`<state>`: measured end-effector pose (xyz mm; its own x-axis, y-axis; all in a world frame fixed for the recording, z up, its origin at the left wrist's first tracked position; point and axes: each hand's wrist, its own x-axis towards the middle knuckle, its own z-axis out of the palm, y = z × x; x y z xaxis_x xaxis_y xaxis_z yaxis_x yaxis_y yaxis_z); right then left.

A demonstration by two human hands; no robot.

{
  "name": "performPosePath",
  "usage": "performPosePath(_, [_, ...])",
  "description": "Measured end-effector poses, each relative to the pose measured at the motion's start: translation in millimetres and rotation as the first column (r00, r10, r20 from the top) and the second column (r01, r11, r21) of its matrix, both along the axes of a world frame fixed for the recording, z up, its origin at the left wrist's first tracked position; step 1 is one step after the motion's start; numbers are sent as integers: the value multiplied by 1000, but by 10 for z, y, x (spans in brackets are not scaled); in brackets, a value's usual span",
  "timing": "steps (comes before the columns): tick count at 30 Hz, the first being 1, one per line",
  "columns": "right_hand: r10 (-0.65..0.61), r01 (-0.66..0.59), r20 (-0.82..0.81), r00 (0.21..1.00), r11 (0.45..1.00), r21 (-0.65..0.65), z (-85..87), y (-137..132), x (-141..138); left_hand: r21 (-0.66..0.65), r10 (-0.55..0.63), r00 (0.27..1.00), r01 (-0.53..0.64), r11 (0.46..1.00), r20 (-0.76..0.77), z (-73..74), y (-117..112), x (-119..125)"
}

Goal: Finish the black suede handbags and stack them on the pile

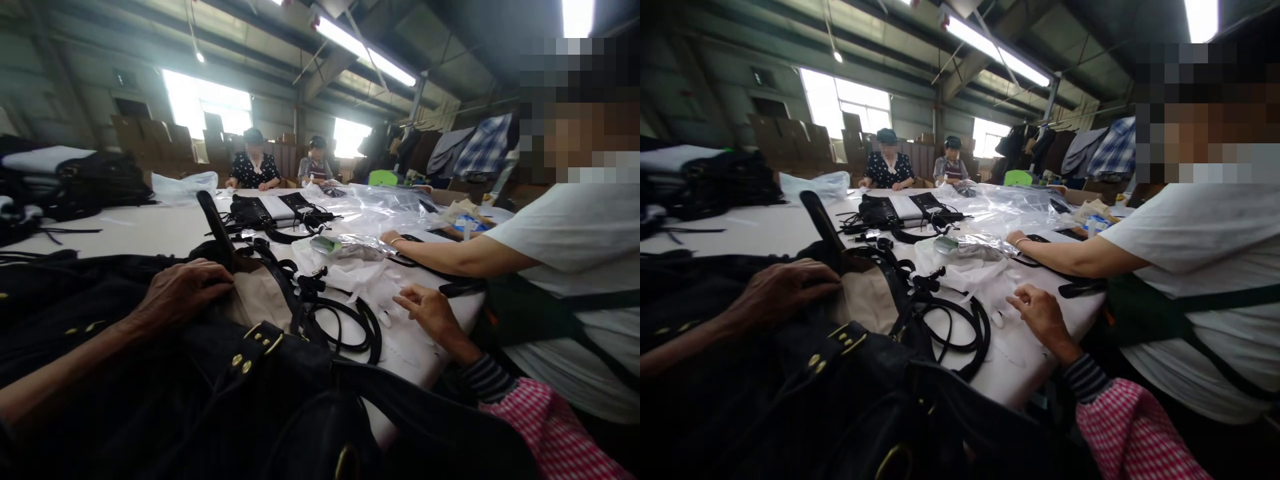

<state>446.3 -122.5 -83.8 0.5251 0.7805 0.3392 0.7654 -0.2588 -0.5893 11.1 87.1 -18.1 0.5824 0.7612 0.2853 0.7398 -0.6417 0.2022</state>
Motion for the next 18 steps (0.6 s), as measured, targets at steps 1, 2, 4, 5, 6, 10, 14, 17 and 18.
performPosePath(1, [1, -1, -31, 1000, 1000, -6, -14, 23, -24, -2, -5, 1000, 5, 1000, -5, -6, 10, -2])
performPosePath(2, [2, -2, -53, 999, 1000, -8, -14, 43, -58, -7, -5, 1000, 5, 1000, -10, -12, 20, -5])
performPosePath(4, [4, -4, -71, 997, 1000, 7, 13, 55, -122, -17, -7, 1000, 7, 1000, -12, -22, 30, -10])
performPosePath(5, [4, -3, -73, 997, 1000, 20, 33, 45, -146, -16, -10, 1000, 10, 1000, -10, -25, 29, -11])
performPosePath(6, [2, 1, -79, 997, 1000, 30, 52, 23, -164, -12, -9, 1000, 9, 1000, -4, -26, 26, -12])
performPosePath(10, [28, -19, -196, 980, 999, 49, 98, -177, -208, -8, -2, 1000, 2, 1000, -4, -34, 21, -11])
performPosePath(14, [94, -110, -411, 907, 994, -17, 82, -504, -274, -29, 29, 1000, -29, 999, 0, -42, 42, -11])
performPosePath(17, [100, -179, -532, 841, 979, -98, 87, -706, -290, -50, 22, 1000, -21, 999, 3, -38, 48, -9])
performPosePath(18, [100, -195, -557, 825, 974, -113, 103, -739, -278, -48, 11, 1000, -11, 999, 4, -36, 49, -6])
